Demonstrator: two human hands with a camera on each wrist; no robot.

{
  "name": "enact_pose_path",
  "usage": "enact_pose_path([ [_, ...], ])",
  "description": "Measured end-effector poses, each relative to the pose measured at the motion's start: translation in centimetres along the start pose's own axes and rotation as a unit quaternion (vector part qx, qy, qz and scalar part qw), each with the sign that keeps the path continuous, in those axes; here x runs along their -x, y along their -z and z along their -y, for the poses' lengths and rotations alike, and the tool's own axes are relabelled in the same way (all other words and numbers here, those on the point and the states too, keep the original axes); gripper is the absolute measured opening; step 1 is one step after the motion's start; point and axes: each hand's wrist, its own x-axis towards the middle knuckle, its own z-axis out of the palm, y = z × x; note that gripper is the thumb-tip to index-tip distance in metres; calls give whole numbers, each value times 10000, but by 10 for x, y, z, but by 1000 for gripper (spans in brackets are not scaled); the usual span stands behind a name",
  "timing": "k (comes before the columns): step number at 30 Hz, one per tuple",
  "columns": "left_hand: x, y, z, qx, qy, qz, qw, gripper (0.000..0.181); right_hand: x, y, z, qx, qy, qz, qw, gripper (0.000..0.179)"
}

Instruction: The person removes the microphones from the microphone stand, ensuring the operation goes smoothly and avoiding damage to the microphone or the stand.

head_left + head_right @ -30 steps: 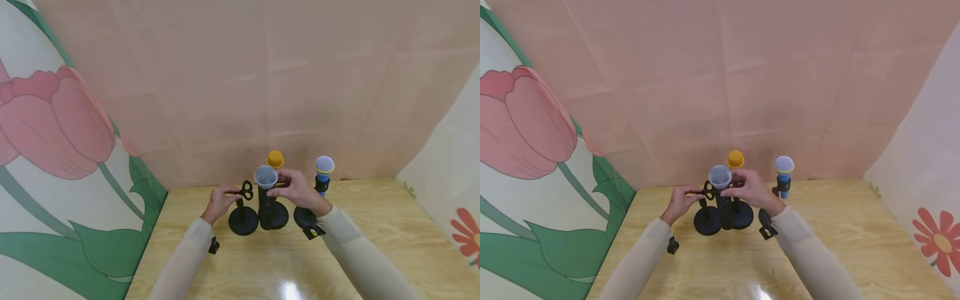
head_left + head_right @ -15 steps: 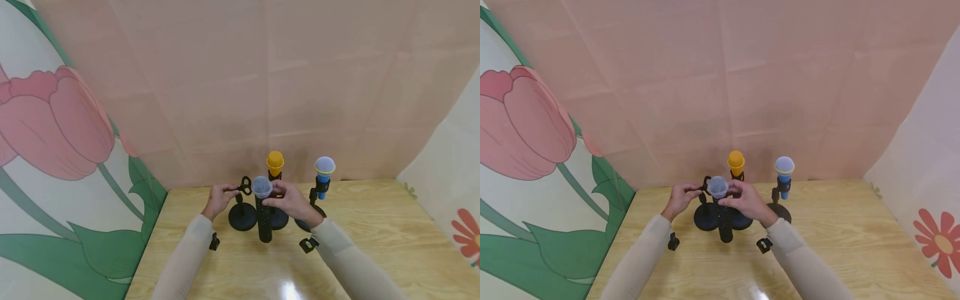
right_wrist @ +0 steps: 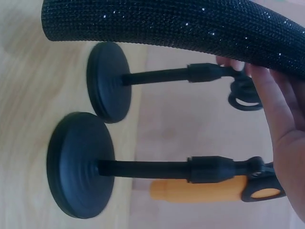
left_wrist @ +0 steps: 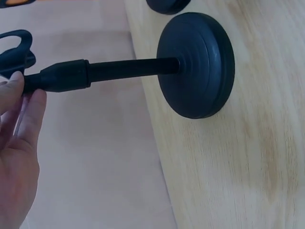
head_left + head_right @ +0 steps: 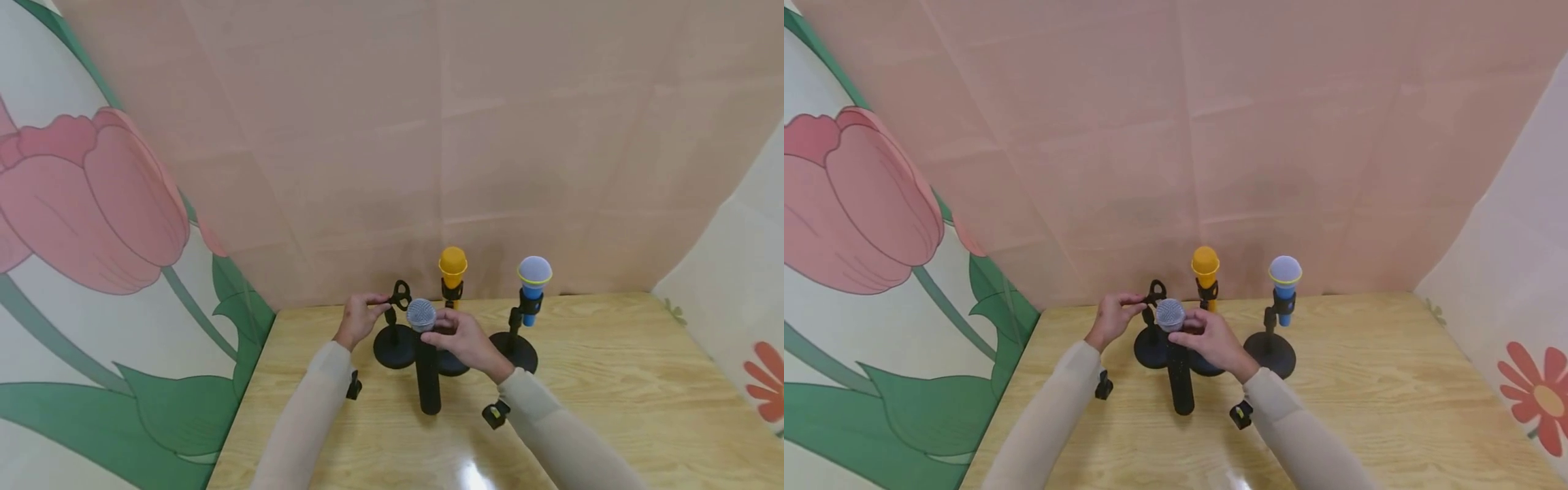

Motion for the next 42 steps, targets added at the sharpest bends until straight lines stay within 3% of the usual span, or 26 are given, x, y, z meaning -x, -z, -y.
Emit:
enact_pose_path([
  [6,-7,1,3,-27,-156,-102,9998,13,-2,-6,-8,-200,-287,-74,9994,48],
  [13,-15,-1,2,289,211,-101,9993,14,-6,-14,-19,-245,-469,-71,9986,49],
  [20,-18,-1,1,91,385,-168,9991,14,-13,-21,-28,-406,-530,-15,9978,47],
  [26,-20,-1,2,286,480,-125,9984,14,-17,-26,-33,-397,-763,-66,9963,48],
  [33,-25,-3,3,224,432,-238,9985,14,-21,-32,-44,-575,-795,-88,9951,45],
  [42,-33,-2,3,155,385,-146,9990,14,-23,-41,-56,-926,-907,-49,9916,46],
])
